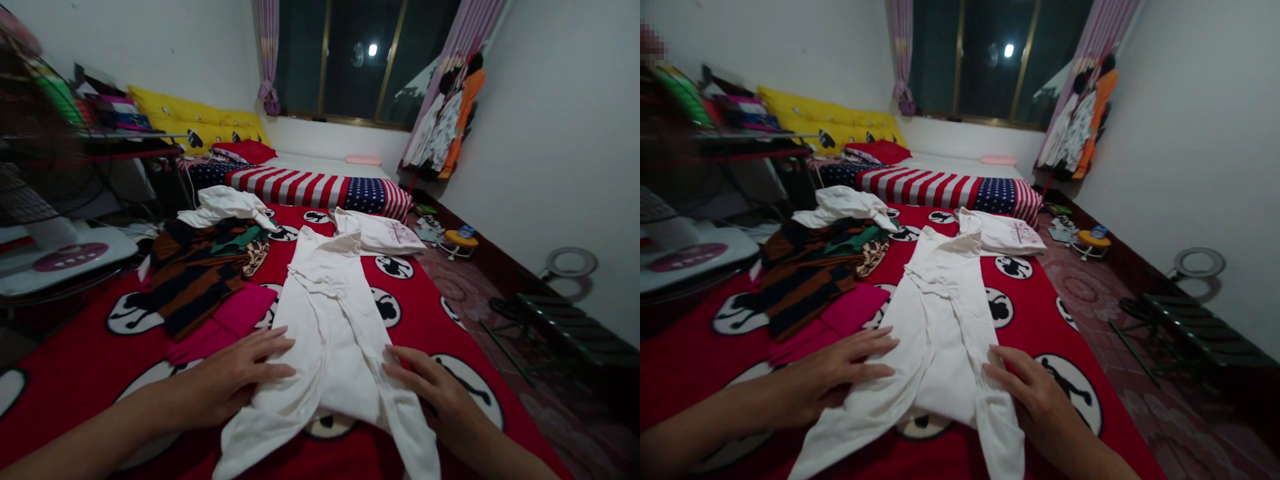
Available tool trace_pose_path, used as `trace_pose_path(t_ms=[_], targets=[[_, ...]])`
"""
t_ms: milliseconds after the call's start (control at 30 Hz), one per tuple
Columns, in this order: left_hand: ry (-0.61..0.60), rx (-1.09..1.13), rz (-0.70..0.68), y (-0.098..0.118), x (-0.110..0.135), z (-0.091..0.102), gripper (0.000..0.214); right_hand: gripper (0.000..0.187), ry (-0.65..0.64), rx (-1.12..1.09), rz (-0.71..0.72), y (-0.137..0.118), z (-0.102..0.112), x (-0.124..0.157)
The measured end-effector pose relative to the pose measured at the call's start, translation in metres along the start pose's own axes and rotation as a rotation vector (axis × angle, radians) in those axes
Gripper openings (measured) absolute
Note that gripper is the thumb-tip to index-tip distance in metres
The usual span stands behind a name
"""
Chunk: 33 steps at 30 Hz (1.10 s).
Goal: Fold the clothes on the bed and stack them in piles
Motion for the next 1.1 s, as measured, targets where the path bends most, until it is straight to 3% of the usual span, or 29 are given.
trace_pose_path(t_ms=[100,200,333,500,600,700,800,967,1100], targets=[[0.018,0.109,-0.049,0.008,-0.007,0.004,0.046,0.036,-0.016,-0.088,0.014,0.002,0.004,-0.006],[0.088,0.280,-0.068,0.011,-0.017,0.021,0.026,0.035,0.038,-0.223,-0.018,0.005,0.023,-0.013],[0.168,0.450,-0.062,0.022,-0.022,0.045,0.030,0.041,0.027,-0.244,0.004,-0.001,0.043,-0.012],[-0.146,0.459,0.110,0.035,-0.003,0.030,0.026,0.034,-0.182,-0.310,-0.033,-0.027,0.034,0.003],[-0.204,0.444,0.156,0.032,0.003,0.030,0.032,0.029,-0.275,-0.382,-0.135,-0.030,0.033,-0.006],[-0.148,0.398,0.180,0.015,-0.015,0.040,0.030,0.021,-0.201,-0.410,-0.234,-0.009,0.038,-0.041],[0.015,0.309,0.161,-0.017,-0.056,0.040,0.026,0.022,-0.095,-0.428,-0.335,0.034,0.033,-0.094],[0.308,0.104,0.211,-0.082,-0.126,0.016,0.031,0.025,0.182,-0.384,-0.457,0.113,0.019,-0.184],[0.361,0.006,0.276,-0.108,-0.159,0.003,0.034,0.048,0.171,-0.311,-0.482,0.147,0.006,-0.241]])
Point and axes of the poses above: each hand's wrist, its own x-axis away from the middle knuckle, its own z-axis out of the back of the hand, y = z × x, the point moved 4 cm from there along -x, towards the middle knuckle, and after that the axes turned 2 degrees about -x, right-handed, at the moved point
